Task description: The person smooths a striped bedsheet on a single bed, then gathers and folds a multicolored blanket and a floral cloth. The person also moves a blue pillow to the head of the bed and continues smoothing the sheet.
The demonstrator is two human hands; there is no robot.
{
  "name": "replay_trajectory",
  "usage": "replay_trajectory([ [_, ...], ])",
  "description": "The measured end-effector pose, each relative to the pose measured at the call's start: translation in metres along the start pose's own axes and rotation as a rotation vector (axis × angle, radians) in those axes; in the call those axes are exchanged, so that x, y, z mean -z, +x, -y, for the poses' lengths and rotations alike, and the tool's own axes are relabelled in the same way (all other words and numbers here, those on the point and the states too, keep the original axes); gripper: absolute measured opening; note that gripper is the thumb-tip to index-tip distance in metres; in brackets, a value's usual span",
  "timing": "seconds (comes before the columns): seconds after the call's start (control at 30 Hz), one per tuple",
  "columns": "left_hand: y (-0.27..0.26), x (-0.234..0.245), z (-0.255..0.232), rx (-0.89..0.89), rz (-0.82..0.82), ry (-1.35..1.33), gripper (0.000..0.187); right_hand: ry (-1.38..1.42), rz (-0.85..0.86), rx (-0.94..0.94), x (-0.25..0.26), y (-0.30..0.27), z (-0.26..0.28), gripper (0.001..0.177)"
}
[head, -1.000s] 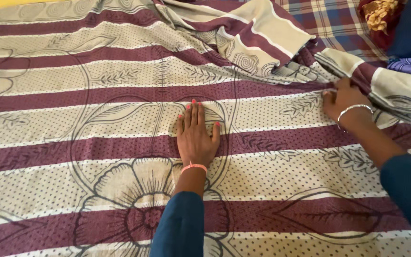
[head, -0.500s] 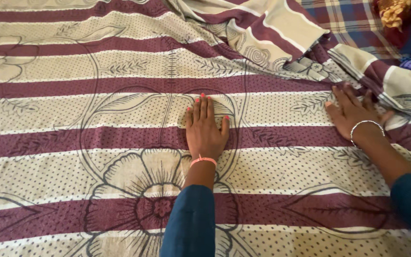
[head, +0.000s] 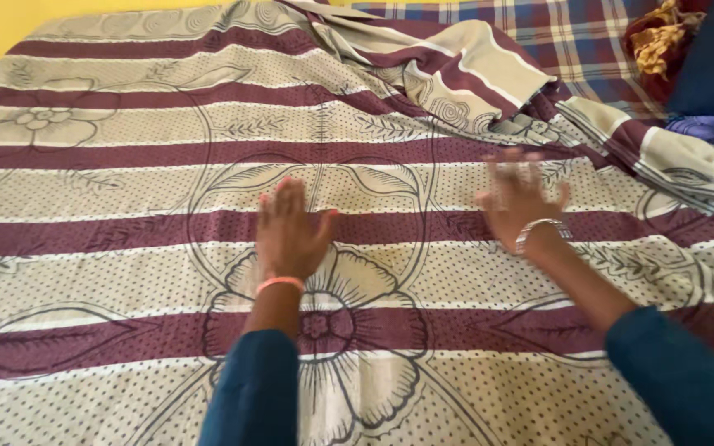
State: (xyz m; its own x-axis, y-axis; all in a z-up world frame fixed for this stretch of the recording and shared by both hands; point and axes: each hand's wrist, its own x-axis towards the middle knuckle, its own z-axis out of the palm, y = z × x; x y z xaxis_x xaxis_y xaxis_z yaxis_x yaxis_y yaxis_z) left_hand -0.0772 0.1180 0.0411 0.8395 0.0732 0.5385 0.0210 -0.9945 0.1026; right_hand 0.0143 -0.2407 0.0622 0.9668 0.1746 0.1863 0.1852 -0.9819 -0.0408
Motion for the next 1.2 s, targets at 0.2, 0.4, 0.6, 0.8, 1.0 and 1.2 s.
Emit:
replay_trajectory([
  [0.2,-0.039,0.009,0.027,0.163,0.223,0.001,0.085,-0.008,0.236,0.207,0.007,-0.026,0.090,0.069],
  [0.4,-0.053,-0.001,0.025,0.154,0.105,-0.019,0.081,0.039,0.165,-0.074,-0.023,-0.010,0.018,0.071],
  [0.6,-0.053,0.006,0.024,0.164,0.123,-0.011,0.080,0.015,0.267,-0.226,-0.025,-0.004,0.007,0.077],
  [0.8,-0.054,0.004,0.022,0.191,0.164,0.042,0.080,-0.054,0.255,-0.006,-0.019,-0.025,0.089,0.072],
  [1.0,-0.052,0.006,0.018,0.205,0.150,0.039,0.079,0.014,0.186,0.193,-0.029,-0.055,0.140,0.072],
  [1.2,-0.063,0.005,0.020,0.219,0.128,-0.040,0.077,0.046,0.168,0.177,-0.028,-0.057,0.135,0.072],
])
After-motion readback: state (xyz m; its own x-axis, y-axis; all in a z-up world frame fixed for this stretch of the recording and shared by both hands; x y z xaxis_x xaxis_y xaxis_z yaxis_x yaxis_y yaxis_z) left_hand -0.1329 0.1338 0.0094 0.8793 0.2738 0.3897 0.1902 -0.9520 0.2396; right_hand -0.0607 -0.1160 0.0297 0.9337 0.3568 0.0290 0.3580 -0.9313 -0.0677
